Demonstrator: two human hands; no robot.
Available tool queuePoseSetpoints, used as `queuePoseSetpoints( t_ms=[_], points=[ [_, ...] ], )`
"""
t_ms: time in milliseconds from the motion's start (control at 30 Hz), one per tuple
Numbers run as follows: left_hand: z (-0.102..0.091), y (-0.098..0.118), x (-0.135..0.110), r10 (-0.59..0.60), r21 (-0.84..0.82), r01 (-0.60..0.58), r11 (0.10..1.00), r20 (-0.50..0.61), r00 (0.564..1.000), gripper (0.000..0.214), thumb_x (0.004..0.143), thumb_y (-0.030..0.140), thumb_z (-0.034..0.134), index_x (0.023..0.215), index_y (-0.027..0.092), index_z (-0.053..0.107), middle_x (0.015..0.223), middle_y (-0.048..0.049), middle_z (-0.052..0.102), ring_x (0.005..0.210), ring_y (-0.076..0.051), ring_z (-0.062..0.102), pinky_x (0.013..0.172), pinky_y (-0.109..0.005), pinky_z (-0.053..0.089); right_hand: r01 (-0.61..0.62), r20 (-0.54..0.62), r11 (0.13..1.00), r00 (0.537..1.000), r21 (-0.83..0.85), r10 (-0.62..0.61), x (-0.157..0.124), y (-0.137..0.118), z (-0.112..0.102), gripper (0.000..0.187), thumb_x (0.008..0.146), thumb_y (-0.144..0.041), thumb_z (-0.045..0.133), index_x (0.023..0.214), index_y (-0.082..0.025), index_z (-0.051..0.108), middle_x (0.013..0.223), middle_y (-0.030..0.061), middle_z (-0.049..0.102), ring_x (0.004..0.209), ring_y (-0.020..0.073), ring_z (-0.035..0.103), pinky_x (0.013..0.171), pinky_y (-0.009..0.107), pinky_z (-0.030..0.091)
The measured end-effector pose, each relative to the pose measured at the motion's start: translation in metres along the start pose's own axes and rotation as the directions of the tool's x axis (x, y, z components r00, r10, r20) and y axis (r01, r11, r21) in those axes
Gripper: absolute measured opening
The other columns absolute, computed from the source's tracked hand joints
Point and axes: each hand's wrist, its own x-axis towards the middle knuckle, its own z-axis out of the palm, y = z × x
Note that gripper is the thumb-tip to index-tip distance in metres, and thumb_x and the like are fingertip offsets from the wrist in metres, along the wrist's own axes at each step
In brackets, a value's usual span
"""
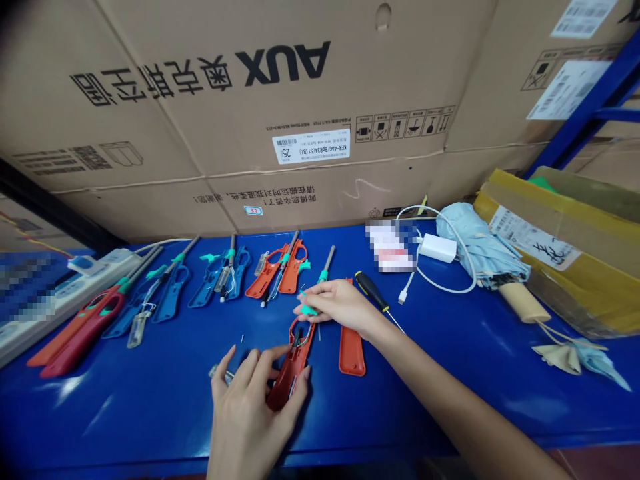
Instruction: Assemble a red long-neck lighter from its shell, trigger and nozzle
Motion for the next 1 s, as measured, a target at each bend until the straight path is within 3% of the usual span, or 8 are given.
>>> queuePoseSetpoints(
  t_ms=[267, 500, 600, 767, 867, 1000],
  points=[
    [0.0, 0.0006, 0.0001, -0.012, 0.001, 0.012, 1.0, 0.004, 1.0, 0.015, 0.08, 0.032, 0.055, 0.09, 0.022, 0.059, 0.077, -0.0003, 0.064, 0.072, -0.018, 0.061, 0.1, -0.048, 0.025, 0.214, 0.045, 0.941, 0.977, -0.261, -0.209, -0.004, 0.0036, -0.0009, 0.022, 0.072, -0.031, 0.07, 0.085, -0.014, 0.066, 0.089, 0.0067, 0.072, 0.087, 0.0181, 0.068, 0.083, 0.033, 0.054],
    [0.0, -0.0003, 0.0001, -0.008, 0.008, 0.008, 1.0, 0.001, 1.0, 0.014, 0.08, 0.032, 0.055, 0.089, 0.022, 0.059, 0.078, -0.0005, 0.064, 0.073, -0.018, 0.062, 0.101, -0.048, 0.025, 0.088, -0.022, 0.996, 0.996, -0.026, -0.088, -0.0021, 0.0052, -0.0002, 0.028, 0.066, -0.025, 0.075, 0.083, -0.016, 0.055, 0.073, 0.0019, 0.07, 0.076, 0.0173, 0.07, 0.077, 0.031, 0.057],
    [-0.0002, -0.0002, 0.0001, -0.01, 0.008, 0.01, 1.0, 0.003, 1.0, 0.015, 0.079, 0.032, 0.056, 0.09, 0.022, 0.059, 0.078, -0.0004, 0.064, 0.073, -0.018, 0.062, 0.101, -0.048, 0.025, 0.064, -0.048, 0.998, 0.997, -0.009, -0.064, -0.0017, 0.0055, -0.0018, 0.034, 0.065, -0.025, 0.076, 0.083, -0.018, 0.048, 0.076, 0.0042, 0.072, 0.08, 0.0189, 0.071, 0.078, 0.032, 0.056],
    [-0.0005, 0.0007, 0.0007, -0.017, -0.001, 0.017, 1.0, 0.005, 1.0, 0.014, 0.08, 0.031, 0.056, 0.09, 0.022, 0.059, 0.078, -0.0001, 0.064, 0.073, -0.018, 0.062, 0.102, -0.048, 0.024, 0.006, 0.002, 0.998, 1.0, 0.059, -0.006, -0.0003, 0.0045, -0.004, 0.028, 0.076, -0.034, 0.068, 0.087, -0.016, 0.05, 0.087, 0.0102, 0.073, 0.081, 0.0188, 0.071, 0.075, 0.029, 0.058],
    [0.0, 0.0007, 0.0009, -0.018, -0.001, 0.018, 1.0, 0.009, 1.0, 0.015, 0.079, 0.031, 0.056, 0.09, 0.022, 0.059, 0.078, 0.0001, 0.064, 0.073, -0.017, 0.062, 0.102, -0.048, 0.024, 0.008, -0.021, 1.0, 1.0, 0.018, -0.007, 0.0005, 0.0054, -0.0017, 0.023, 0.08, -0.034, 0.064, 0.085, -0.014, 0.054, 0.085, 0.0112, 0.072, 0.074, 0.0176, 0.071, 0.071, 0.028, 0.059],
    [0.0005, 0.0, 0.0001, -0.022, -0.004, 0.022, 1.0, 0.008, 1.0, 0.014, 0.079, 0.031, 0.057, 0.089, 0.022, 0.059, 0.077, 0.0, 0.063, 0.073, -0.017, 0.061, 0.102, -0.048, 0.023, 0.051, -0.023, 0.993, 0.998, -0.108, -0.054, -0.0014, 0.0073, 0.0028, 0.02, 0.072, -0.03, 0.07, 0.073, -0.013, 0.06, 0.079, 0.0063, 0.07, 0.073, 0.0154, 0.071, 0.07, 0.024, 0.059]
  ],
)
